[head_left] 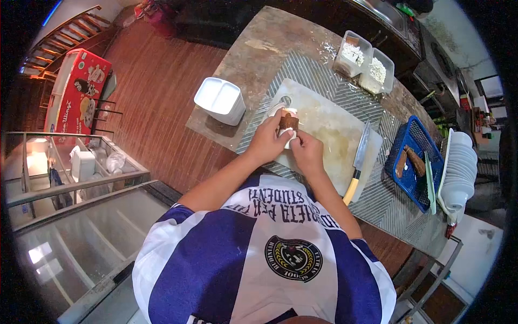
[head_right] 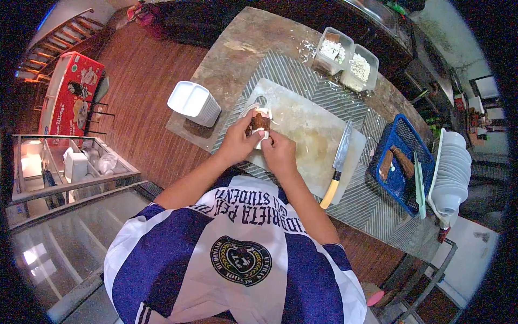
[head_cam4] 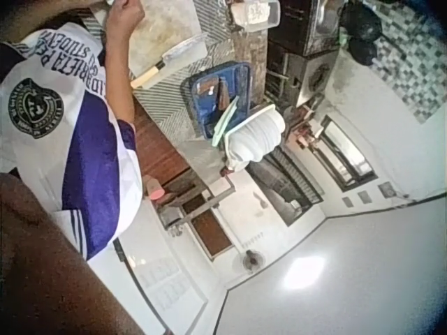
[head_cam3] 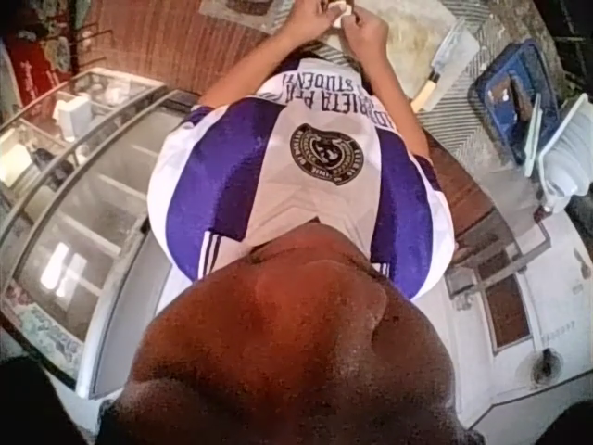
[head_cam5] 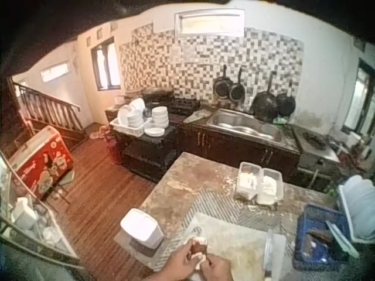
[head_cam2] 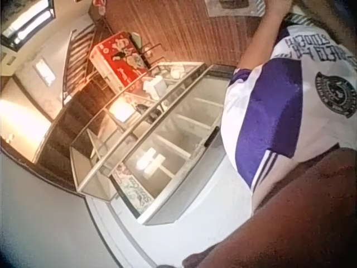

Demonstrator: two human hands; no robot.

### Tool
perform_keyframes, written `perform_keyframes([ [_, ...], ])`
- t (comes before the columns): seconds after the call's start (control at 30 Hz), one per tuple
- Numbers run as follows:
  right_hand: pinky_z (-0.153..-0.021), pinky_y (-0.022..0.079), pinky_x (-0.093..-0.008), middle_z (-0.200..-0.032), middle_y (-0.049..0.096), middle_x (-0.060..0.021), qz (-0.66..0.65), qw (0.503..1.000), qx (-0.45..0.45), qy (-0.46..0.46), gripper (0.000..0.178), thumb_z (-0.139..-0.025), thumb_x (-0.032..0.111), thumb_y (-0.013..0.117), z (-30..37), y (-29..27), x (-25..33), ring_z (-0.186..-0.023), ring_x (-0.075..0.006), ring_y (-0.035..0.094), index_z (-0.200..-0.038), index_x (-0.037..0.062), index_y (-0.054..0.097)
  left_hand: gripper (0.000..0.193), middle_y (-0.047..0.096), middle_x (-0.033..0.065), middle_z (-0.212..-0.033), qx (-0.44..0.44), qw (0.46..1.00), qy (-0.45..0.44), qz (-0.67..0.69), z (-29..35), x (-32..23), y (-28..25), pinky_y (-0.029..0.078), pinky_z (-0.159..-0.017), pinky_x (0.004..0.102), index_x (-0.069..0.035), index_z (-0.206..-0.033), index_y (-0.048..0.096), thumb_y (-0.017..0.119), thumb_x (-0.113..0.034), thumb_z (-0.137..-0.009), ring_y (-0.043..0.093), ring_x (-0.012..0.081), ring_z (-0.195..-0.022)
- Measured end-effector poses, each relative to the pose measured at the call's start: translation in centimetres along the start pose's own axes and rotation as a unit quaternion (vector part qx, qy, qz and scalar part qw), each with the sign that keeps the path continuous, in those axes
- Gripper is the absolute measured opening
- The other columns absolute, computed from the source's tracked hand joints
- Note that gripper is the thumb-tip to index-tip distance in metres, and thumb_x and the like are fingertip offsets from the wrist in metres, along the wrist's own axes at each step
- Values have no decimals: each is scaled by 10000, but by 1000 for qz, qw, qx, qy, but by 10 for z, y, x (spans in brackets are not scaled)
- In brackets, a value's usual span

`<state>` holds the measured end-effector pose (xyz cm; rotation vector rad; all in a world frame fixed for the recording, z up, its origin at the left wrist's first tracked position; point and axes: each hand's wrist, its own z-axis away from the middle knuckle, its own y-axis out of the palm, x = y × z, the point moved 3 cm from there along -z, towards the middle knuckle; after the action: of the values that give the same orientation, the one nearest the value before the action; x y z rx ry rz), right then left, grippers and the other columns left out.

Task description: Peel and slice a white root vegetable on a cutting board using a knife.

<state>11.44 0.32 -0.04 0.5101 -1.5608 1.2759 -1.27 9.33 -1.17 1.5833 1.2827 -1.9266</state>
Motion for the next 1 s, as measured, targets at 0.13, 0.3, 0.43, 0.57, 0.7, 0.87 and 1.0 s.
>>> perform_keyframes([
  [0.13, -646, 531, -414, -776, 669, -234, 15, 1000, -12, -6, 321, -862, 113, 605, -2, 1, 5, -663, -335, 675, -1141, -5, 709, 751, 629, 252, -1135, -9, 1000, -12, 4, 0, -1, -1, 504, -875, 402, 49, -1495, 388, 720, -243, -888, 636, 368, -1008],
  [0.3, -671, 535, -411, -806, 678, -245, 7, 1000, 0, -9, 345, -871, 112, 604, -1, 2, -5, -695, -329, 689, -1181, -8, 698, 726, 633, 242, -1129, -28, 1000, -5, 13, 0, 2, -3, 509, -837, 393, 25, -1499, 402, 711, -236, -895, 639, 348, -954],
  [0.43, -726, 545, -375, -912, 706, -254, -82, 996, 6, -14, 331, -925, 132, 606, -2, 3, -19, -778, -302, 714, -1207, -22, 685, 702, 641, 238, -1158, -29, 999, 3, 17, 0, -1, -7, 514, -813, 389, 16, -1494, 415, 703, -220, -899, 647, 332, -917],
  [0.57, -764, 550, -359, -995, 717, -251, -62, 997, 17, -35, 312, -962, 153, 619, -3, 2, -20, -842, -308, 724, -1202, -35, 685, 690, 642, 245, -1196, -31, 998, 3, 50, -1, 0, -9, 517, -834, 383, 16, -1488, 423, 703, -210, -900, 655, 326, -938],
  [0.7, -763, 550, -383, -980, 709, -256, -51, 997, 19, -63, 313, -966, 148, 613, -4, 2, -14, -836, -343, 717, -1213, -31, 681, 689, 632, 255, -1243, -27, 999, -7, 32, 0, 7, -7, 512, -897, 379, 25, -1489, 419, 700, -206, -904, 659, 340, -1026],
  [0.87, -759, 540, -447, -926, 683, -266, -13, 998, 30, -55, 286, -958, 124, 592, -3, 5, -10, -824, -407, 688, -1183, -29, 680, 680, 616, 266, -1292, -27, 998, -11, 59, 1, 6, -7, 482, -993, 374, 49, -1483, 413, 695, -181, -908, 629, 351, -1184],
  [1.0, -747, 538, -455, -921, 683, -266, 3, 997, 17, -72, 284, -935, 112, 589, -5, 6, -6, -819, -400, 689, -1167, -22, 683, 676, 623, 216, -1343, -15, 999, -30, 40, 2, 4, -9, 463, -1023, 345, 20, -1521, 388, 680, -169, -941, 609, 234, -1212],
])
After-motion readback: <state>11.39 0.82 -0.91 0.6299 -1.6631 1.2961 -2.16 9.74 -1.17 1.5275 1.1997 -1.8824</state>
